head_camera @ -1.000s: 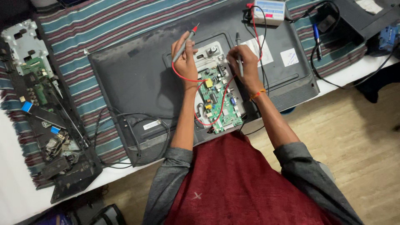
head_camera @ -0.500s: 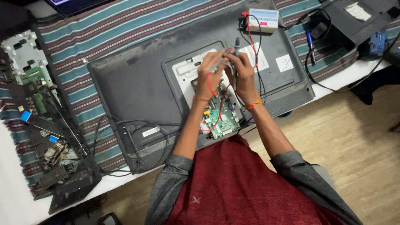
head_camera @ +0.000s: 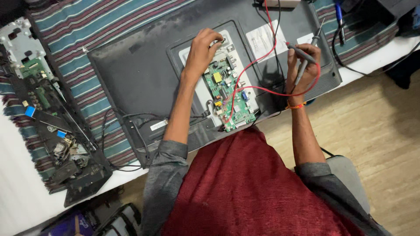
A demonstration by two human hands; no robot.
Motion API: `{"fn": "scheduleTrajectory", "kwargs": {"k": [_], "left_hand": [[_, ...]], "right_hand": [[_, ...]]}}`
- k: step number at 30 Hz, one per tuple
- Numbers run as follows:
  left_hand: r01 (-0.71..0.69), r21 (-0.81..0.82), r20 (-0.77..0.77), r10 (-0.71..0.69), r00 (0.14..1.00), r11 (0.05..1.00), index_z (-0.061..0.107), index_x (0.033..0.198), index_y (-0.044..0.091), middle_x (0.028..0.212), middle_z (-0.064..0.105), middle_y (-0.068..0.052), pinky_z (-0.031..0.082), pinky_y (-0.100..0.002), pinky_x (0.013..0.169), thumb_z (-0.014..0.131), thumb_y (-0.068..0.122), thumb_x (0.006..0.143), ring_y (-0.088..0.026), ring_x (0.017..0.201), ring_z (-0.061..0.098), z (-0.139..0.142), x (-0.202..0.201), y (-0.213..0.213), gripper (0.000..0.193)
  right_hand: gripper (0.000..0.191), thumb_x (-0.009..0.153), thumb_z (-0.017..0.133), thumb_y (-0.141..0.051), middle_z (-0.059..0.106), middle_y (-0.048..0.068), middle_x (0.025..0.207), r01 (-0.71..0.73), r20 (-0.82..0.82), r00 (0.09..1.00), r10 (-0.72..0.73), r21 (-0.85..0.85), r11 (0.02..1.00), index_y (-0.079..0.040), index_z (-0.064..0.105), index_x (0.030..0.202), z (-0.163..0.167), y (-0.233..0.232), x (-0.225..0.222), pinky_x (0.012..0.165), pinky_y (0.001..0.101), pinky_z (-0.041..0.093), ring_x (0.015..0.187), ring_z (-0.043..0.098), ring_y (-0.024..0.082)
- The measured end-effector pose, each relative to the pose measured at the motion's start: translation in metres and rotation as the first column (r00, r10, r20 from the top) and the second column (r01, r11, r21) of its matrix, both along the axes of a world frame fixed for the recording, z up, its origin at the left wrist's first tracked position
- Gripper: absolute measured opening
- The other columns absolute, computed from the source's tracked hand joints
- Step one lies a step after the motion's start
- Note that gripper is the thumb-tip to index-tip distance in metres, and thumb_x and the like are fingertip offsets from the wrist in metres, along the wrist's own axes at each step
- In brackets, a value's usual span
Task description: The person sits at a repair bench with a TV lying face-down, its back panel open to expose the mainboard. They connect multimeter leads, power the board, and probe components on the circuit board with the multimeter while the TV screen displays content, testing the board's function.
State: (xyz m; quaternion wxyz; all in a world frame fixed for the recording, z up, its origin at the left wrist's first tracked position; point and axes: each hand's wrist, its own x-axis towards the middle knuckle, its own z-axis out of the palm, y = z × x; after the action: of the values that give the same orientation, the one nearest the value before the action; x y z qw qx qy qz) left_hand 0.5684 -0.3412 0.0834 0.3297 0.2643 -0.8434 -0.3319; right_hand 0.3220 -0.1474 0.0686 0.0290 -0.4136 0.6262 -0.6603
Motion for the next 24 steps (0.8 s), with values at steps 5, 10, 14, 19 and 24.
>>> {"fn": "scheduleTrajectory", "kwargs": {"k": [5,10,14,19,24], "left_hand": [[0.096,-0.184,0.084,-0.082,0.993,0.978,0.075,0.108,0.009,0.115,0.058,-0.014,0.044,-0.046,0.094,0.082,0.009,0.081,-0.036,0.11,0.054,-0.022,-0.009,0.004,0.028],[0.19,-0.27,0.11,-0.165,0.98,0.944,0.076,0.101,0.011,0.128,0.061,-0.015,0.04,-0.05,0.104,0.081,0.008,0.078,-0.037,0.122,0.052,-0.015,-0.029,0.01,0.024],[0.153,-0.288,0.248,-0.081,0.965,0.945,0.074,0.11,0.007,0.118,0.061,-0.015,0.042,-0.049,0.099,0.08,0.013,0.085,-0.038,0.113,0.053,-0.002,-0.033,0.015,0.026],[0.104,-0.28,0.25,-0.032,0.968,0.954,0.075,0.106,0.006,0.116,0.061,-0.015,0.042,-0.048,0.098,0.077,0.015,0.089,-0.036,0.111,0.053,0.001,-0.031,0.016,0.019],[0.057,-0.239,0.264,0.008,0.965,0.969,0.077,0.106,0.008,0.112,0.063,-0.01,0.04,-0.047,0.1,0.073,0.012,0.096,-0.033,0.11,0.053,-0.004,-0.033,0.02,0.011]], "right_hand": [[0.015,0.102,0.076,-0.009,0.066,0.007,0.104,0.058,-0.073,0.996,-0.05,0.119,0.991,-0.004,0.064,0.11,-0.001,0.015,0.014,0.088,0.031,0.053,0.097,0.065,0.016],[0.018,0.096,0.076,-0.015,0.071,0.007,0.101,0.086,-0.025,0.996,-0.083,0.173,0.981,-0.007,0.065,0.108,0.013,0.027,0.017,0.086,0.0321,0.055,0.096,0.071,0.018],[0.018,0.094,0.077,-0.011,0.071,0.004,0.096,0.112,0.013,0.993,-0.114,0.12,0.986,-0.006,0.066,0.108,0.014,0.023,0.013,0.077,0.0282,0.056,0.087,0.07,0.012],[0.018,0.094,0.077,-0.011,0.069,0.003,0.097,0.098,0.066,0.992,-0.105,0.096,0.991,-0.005,0.066,0.106,0.005,0.022,0.009,0.074,0.0256,0.055,0.083,0.067,0.009],[0.018,0.095,0.077,-0.011,0.07,0.001,0.095,0.03,0.203,0.978,-0.044,0.072,0.997,-0.003,0.066,0.107,-0.001,0.021,0.009,0.072,0.0234,0.055,0.082,0.066,0.006]]}}
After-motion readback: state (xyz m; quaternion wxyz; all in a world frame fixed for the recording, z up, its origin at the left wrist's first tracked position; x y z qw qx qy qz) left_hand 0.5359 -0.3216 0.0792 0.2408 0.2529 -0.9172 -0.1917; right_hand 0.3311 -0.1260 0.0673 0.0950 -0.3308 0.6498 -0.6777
